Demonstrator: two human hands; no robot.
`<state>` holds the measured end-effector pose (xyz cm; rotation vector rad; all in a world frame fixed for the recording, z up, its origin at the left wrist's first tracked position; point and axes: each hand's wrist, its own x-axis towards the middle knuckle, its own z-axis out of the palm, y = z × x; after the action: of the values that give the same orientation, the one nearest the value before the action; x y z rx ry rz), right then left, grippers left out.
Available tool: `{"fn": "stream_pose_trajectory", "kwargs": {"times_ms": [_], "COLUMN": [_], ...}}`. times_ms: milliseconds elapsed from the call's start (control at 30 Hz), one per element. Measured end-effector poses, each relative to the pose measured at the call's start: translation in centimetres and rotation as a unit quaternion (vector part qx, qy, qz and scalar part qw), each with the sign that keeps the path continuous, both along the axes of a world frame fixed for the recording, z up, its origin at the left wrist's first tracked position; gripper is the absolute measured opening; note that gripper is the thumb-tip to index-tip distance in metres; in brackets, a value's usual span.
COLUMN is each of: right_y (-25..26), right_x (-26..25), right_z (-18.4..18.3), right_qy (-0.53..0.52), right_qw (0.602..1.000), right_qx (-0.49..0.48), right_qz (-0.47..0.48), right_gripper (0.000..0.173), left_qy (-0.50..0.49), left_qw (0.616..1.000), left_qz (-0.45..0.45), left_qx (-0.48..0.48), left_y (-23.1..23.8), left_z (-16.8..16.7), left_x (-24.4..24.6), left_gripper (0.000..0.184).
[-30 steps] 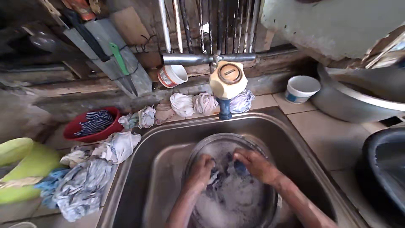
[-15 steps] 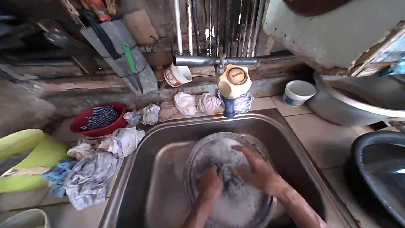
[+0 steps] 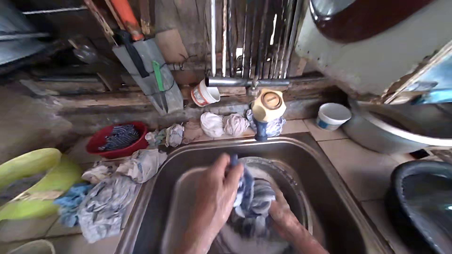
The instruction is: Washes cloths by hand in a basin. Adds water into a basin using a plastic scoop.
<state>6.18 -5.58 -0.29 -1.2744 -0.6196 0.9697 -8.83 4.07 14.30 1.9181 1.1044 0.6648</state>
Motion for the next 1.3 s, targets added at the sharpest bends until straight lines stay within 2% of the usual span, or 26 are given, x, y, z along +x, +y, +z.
{"fn": "stream_pose_trajectory", "kwargs": {"times_ms": [67,100,133,167,200,233,300,367,433,500,533,600,633,667,700,767,833,900,967,1067,1133,1167,1200,1233,1267,1300], "right_y": [0.1,0.1,0.1,0.1,0.1,0.0,-0.3,0.0,0.8,1.9,2.2,1.9,1.2,0.0,-1.5,-3.2,-2.7,-1.4,-0.5,-0.3,-0.2,-0.3,-0.3,-0.2,-0.1,0.1], "right_x": [0.6,0.5,0.3,-0.1,-0.5,-1.1,-2.4,-3.4,-2.3,1.7,4.2,8.0,8.8,8.5,7.3,3.4,0.3,-0.7,-0.2,-0.3,-0.6,-0.5,-0.2,0.0,0.1,0.2], "right_z": [2.5,4.0,5.6,7.1,8.5,9.7,11.3,12.1,11.6,9.7,8.1,4.6,2.8,1.0,-0.5,-2.2,-1.2,0.5,1.6,3.0,3.3,3.2,3.1,3.0,2.9,2.9], "right_qy": [-0.040,-0.080,-0.121,-0.164,-0.202,-0.238,-0.294,-0.317,-0.276,-0.209,-0.181,-0.092,-0.025,0.066,0.169,0.308,0.383,0.402,0.383,0.299,0.243,0.216,0.198,0.193,0.203,0.224], "right_qw": [0.999,0.996,0.991,0.983,0.974,0.962,0.936,0.914,0.915,0.931,0.940,0.966,0.967,0.962,0.952,0.923,0.903,0.900,0.912,0.947,0.963,0.969,0.971,0.971,0.969,0.965], "right_qx": [-0.003,-0.005,-0.005,-0.005,-0.005,0.004,0.050,0.094,0.119,0.135,0.123,0.017,-0.031,-0.039,-0.011,0.070,0.129,0.158,0.145,0.109,0.105,0.117,0.134,0.142,0.144,0.137], "right_qz": [0.018,0.036,0.057,0.080,0.105,0.132,0.186,0.236,0.268,0.269,0.261,0.241,0.251,0.261,0.256,0.222,0.143,0.053,-0.012,-0.043,-0.042,-0.026,-0.012,-0.008,-0.012,-0.016], "right_gripper": [0.045,0.044,0.043,0.044,0.045,0.043,0.036,0.027,0.029,0.037,0.043,0.073,0.089,0.096,0.092,0.070,0.076,0.075,0.071,0.068,0.085,0.103,0.114,0.115,0.106,0.089], "left_qy": [0.233,0.296,0.298,0.238,0.125,-0.015,-0.238,-0.440,-0.539,-0.576,-0.586,-0.597,-0.589,-0.575,-0.558,-0.516,-0.453,-0.385,-0.349,-0.396,-0.454,-0.461,-0.452,-0.431,-0.403,-0.373], "left_qw": [0.970,0.950,0.948,0.960,0.966,0.943,0.850,0.752,0.685,0.682,0.686,0.669,0.667,0.668,0.674,0.706,0.755,0.802,0.814,0.760,0.738,0.753,0.780,0.813,0.846,0.877], "left_qz": [-0.054,-0.061,-0.040,0.002,0.059,0.113,0.156,0.117,0.132,0.104,0.104,0.123,0.120,0.121,0.126,0.141,0.156,0.166,0.179,0.224,0.245,0.253,0.264,0.274,0.279,0.266], "left_qx": [-0.045,-0.075,-0.105,-0.145,-0.218,-0.314,-0.444,-0.477,-0.471,-0.438,-0.419,-0.426,-0.441,-0.456,-0.467,-0.464,-0.447,-0.425,-0.428,-0.464,-0.435,-0.396,-0.344,-0.281,-0.211,-0.143], "left_y": [0.0,-0.2,-0.6,-1.1,-1.7,-2.5,-4.5,-5.3,-5.5,-4.6,-4.1,-3.7,-3.4,-3.1,-2.9,-3.2,-3.7,-3.8,-3.4,-3.8,-4.5,-4.8,-4.9,-5.0,-5.0,-4.8], "left_z": [-3.9,-5.9,-7.7,-9.1,-10.0,-10.6,-10.2,-10.8,-11.8,-13.6,-13.0,-10.4,-9.4,-8.7,-8.3,-7.6,-7.2,-8.0,-9.4,-10.9,-11.2,-11.1,-10.8,-10.6,-10.2,-9.9], "left_x": [-0.1,0.0,-0.1,-0.2,-0.3,-0.4,-0.8,-1.1,-0.8,-0.5,0.2,1.7,2.3,2.9,3.4,4.1,4.3,4.0,3.6,4.0,4.3,4.4,4.5,4.6,4.7,4.7], "left_gripper": [0.039,0.048,0.054,0.057,0.058,0.059,0.052,0.040,0.043,0.049,0.050,0.050,0.052,0.053,0.053,0.054,0.055,0.058,0.058,0.052,0.051,0.053,0.053,0.049,0.040,0.033]}}
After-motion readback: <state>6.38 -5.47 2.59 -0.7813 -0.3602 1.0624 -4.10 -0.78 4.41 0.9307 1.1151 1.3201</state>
